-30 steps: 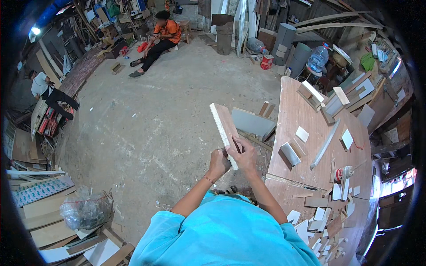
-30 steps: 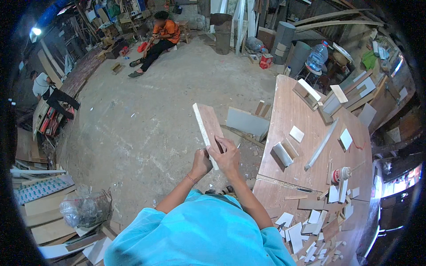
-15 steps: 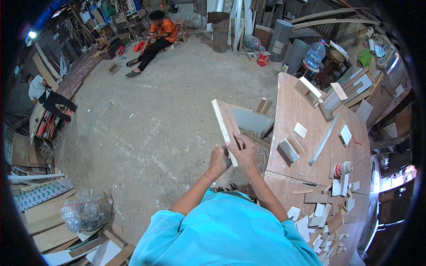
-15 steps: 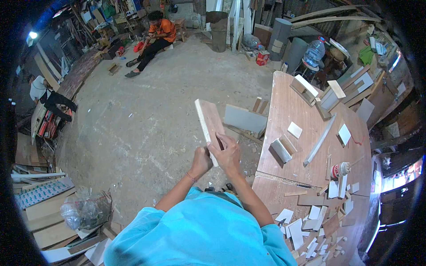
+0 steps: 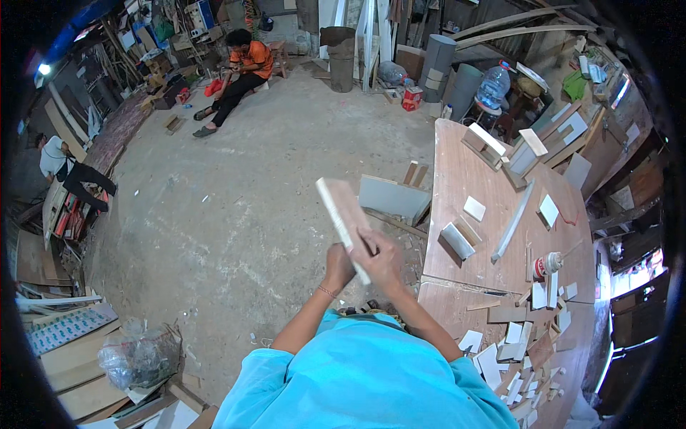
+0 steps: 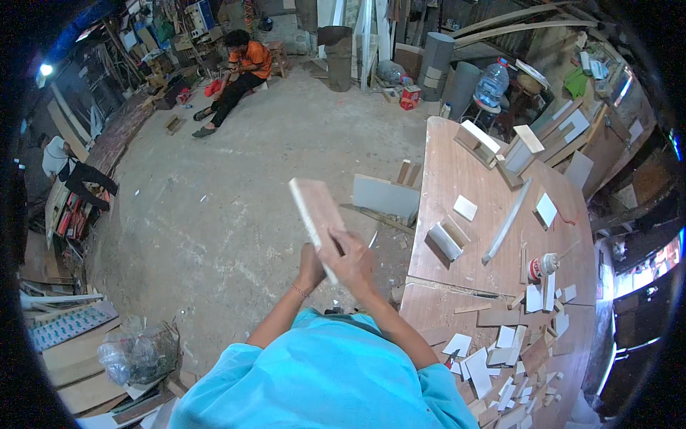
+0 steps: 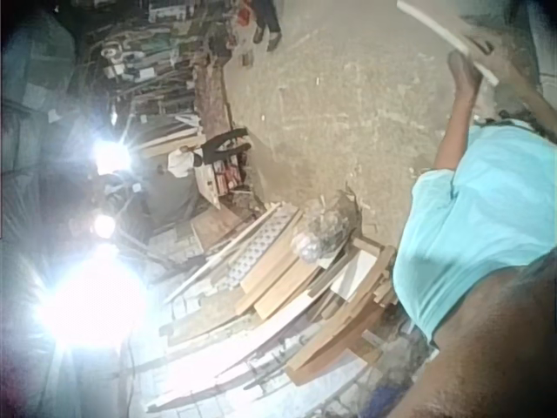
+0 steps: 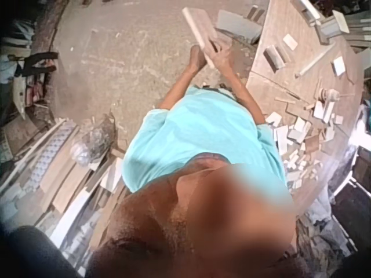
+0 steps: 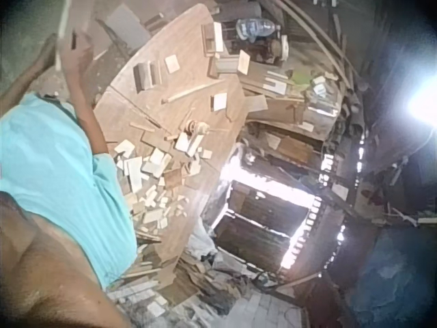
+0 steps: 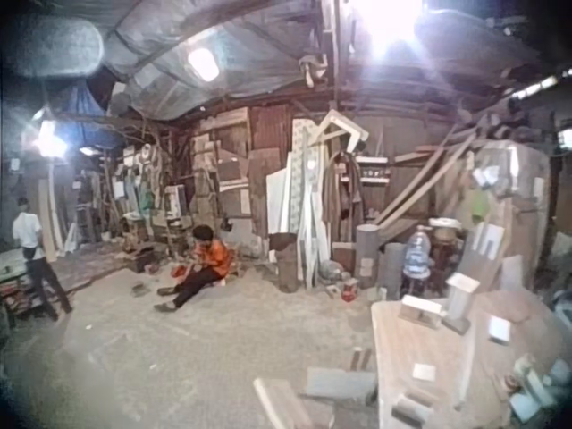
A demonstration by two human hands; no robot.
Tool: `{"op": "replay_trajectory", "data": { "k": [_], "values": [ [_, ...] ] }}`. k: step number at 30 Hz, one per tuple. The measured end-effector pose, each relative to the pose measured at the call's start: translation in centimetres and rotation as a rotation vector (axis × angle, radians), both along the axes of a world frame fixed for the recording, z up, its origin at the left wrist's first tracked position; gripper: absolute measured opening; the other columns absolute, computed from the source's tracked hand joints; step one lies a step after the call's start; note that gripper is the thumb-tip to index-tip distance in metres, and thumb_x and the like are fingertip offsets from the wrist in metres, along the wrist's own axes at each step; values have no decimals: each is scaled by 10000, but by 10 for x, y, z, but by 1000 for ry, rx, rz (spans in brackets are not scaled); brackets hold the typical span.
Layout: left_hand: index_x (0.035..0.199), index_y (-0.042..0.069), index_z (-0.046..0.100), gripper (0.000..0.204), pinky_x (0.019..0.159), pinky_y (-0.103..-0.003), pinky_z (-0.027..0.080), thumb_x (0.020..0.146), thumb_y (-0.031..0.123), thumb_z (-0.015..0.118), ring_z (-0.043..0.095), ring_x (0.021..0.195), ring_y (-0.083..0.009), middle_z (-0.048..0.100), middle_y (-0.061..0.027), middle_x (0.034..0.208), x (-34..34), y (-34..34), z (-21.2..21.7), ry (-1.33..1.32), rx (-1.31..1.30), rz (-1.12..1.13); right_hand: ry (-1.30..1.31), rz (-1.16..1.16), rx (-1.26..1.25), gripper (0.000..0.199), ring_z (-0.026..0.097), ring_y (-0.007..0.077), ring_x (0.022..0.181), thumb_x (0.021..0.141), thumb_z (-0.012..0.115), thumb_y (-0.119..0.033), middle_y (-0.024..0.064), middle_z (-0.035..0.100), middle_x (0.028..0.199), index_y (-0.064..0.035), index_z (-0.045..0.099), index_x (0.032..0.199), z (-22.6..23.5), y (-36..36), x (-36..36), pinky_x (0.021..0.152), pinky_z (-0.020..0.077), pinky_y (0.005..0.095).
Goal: Assembling and gluing small wooden pieces on a workshop table.
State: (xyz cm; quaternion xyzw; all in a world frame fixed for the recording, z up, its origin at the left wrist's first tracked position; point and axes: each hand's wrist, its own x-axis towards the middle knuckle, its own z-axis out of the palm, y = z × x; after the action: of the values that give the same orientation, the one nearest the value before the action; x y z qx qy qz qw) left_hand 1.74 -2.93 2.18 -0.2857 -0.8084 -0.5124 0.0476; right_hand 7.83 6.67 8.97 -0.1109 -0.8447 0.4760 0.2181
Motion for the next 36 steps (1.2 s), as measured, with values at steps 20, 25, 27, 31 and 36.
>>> {"op": "replay_trajectory", "data": {
  "k": [20, 25, 27, 31, 36],
  "values": [
    [623, -22, 593, 97, 499, -385, 442, 619, 75, 592, 571, 580, -359, 549, -230, 618, 8, 16, 6, 95, 11, -23, 22, -53, 13, 457, 584, 246, 888, 618, 699, -260, 158, 597, 971, -4, 599, 982, -14, 21, -20, 791, 438, 311],
    [638, -4, 602, 104, 509, -389, 446, 605, 94, 617, 572, 594, -356, 553, -224, 616, 2, 16, -1, 9, -101, 2, 79, -95, 23, 436, 580, 288, 844, 630, 676, -291, 170, 594, 901, -10, 603, 956, -18, 20, -12, 754, 447, 342],
    [664, 4, 614, 120, 523, -383, 458, 607, 109, 629, 581, 629, -352, 569, -220, 642, -4, 12, -26, -257, 310, -37, 27, -29, 123, 453, 578, 288, 856, 623, 683, -322, 164, 589, 906, -18, 609, 950, -1, 6, 7, 762, 448, 340],
    [667, -3, 608, 109, 519, -401, 448, 621, 95, 605, 575, 624, -360, 561, -233, 658, 12, 18, -4, -84, -61, -61, 47, -101, 6, 477, 584, 281, 849, 626, 683, -335, 162, 600, 909, -16, 603, 972, -18, 20, -2, 773, 444, 331],
    [636, -9, 600, 80, 483, -405, 434, 613, 63, 577, 570, 578, -360, 555, -231, 632, 19, 25, 6, -21, -136, -42, -18, -179, -54, 482, 592, 276, 836, 641, 668, -331, 168, 608, 925, -26, 595, 1006, -12, 29, -13, 781, 442, 319]
  ]
}}
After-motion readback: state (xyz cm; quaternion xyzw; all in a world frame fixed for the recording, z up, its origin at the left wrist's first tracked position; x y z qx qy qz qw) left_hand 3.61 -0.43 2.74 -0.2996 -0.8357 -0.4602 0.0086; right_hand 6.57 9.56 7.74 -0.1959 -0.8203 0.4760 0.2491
